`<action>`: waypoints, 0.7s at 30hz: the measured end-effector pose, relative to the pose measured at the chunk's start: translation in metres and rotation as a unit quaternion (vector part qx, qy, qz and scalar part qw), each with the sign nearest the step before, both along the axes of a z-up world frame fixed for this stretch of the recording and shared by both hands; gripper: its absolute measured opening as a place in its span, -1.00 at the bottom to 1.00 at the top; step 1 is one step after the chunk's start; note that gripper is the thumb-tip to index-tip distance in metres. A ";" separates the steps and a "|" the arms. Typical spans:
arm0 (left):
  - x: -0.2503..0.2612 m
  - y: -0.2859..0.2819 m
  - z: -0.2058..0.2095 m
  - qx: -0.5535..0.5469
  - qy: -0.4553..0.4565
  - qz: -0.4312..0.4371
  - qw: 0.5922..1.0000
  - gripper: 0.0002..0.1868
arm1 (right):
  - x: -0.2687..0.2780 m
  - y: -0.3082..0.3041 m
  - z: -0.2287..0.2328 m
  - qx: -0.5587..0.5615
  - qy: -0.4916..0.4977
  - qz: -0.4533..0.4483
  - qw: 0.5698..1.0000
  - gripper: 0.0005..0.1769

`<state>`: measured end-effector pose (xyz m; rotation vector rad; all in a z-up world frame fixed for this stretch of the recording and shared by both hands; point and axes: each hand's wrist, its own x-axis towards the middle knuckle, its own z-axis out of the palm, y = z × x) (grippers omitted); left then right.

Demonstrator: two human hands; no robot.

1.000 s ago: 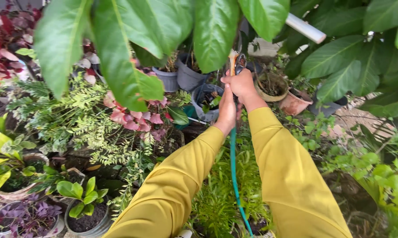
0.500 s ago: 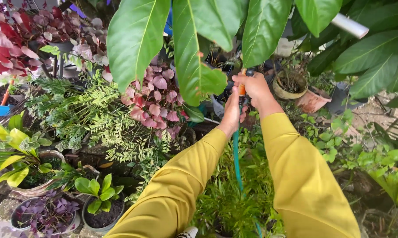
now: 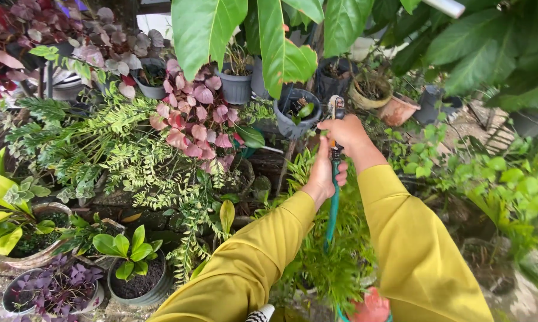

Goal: Watering a variety of potted plants using a hose with a spray nozzle.

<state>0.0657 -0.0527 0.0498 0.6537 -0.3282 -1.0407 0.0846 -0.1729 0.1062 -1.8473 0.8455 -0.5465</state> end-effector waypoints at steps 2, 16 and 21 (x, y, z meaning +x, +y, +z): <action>-0.016 -0.002 -0.023 0.007 0.020 -0.034 0.999 -0.31 | -0.025 0.011 -0.010 -0.027 0.034 -0.013 0.999 -0.63; -0.169 0.136 -0.110 0.086 0.098 -0.201 0.971 -0.35 | -0.203 0.157 -0.079 -0.051 0.187 -0.092 0.977 -0.52; -0.175 0.204 -0.126 0.107 0.070 -0.201 0.971 -0.36 | -0.212 0.222 -0.095 0.060 0.167 -0.065 0.982 -0.65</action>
